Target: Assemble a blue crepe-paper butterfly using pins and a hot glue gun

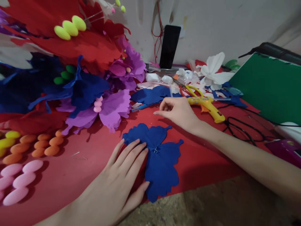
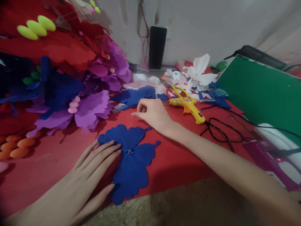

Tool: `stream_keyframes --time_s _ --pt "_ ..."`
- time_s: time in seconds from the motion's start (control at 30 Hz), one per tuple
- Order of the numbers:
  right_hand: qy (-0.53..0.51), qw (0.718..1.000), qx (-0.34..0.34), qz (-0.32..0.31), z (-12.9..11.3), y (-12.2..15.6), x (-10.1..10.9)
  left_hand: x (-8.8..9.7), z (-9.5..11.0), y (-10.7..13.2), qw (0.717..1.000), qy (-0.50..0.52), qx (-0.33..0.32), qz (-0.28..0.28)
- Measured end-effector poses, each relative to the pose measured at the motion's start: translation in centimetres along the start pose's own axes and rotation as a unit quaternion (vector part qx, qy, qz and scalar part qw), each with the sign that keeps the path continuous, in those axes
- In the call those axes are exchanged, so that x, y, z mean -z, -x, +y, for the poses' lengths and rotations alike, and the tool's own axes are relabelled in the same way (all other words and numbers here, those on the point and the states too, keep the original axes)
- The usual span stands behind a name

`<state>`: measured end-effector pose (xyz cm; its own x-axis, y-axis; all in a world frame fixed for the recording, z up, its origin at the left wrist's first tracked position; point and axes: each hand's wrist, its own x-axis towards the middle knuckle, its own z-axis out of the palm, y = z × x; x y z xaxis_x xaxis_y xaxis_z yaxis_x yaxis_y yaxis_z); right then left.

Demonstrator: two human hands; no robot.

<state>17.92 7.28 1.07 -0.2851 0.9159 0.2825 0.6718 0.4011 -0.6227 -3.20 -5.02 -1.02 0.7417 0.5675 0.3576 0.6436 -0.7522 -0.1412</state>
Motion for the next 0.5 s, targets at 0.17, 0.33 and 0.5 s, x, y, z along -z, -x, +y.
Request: stream_keyframes --time_s 0.17,0.33,0.5 --pt "0.058 0.998 0.001 -0.006 -0.14 -0.22 -0.52 -0.61 -0.10 0.32 1.000 0.027 0.012 -0.009" --pt "0.125 0.992 -0.002 -0.016 -0.09 -0.45 -0.85 -0.41 -0.13 0.27 0.999 0.033 0.017 -0.008" --pt "0.137 0.990 0.004 -0.041 -0.37 0.06 -0.57 -0.36 0.07 0.08 0.999 0.028 0.010 0.012"
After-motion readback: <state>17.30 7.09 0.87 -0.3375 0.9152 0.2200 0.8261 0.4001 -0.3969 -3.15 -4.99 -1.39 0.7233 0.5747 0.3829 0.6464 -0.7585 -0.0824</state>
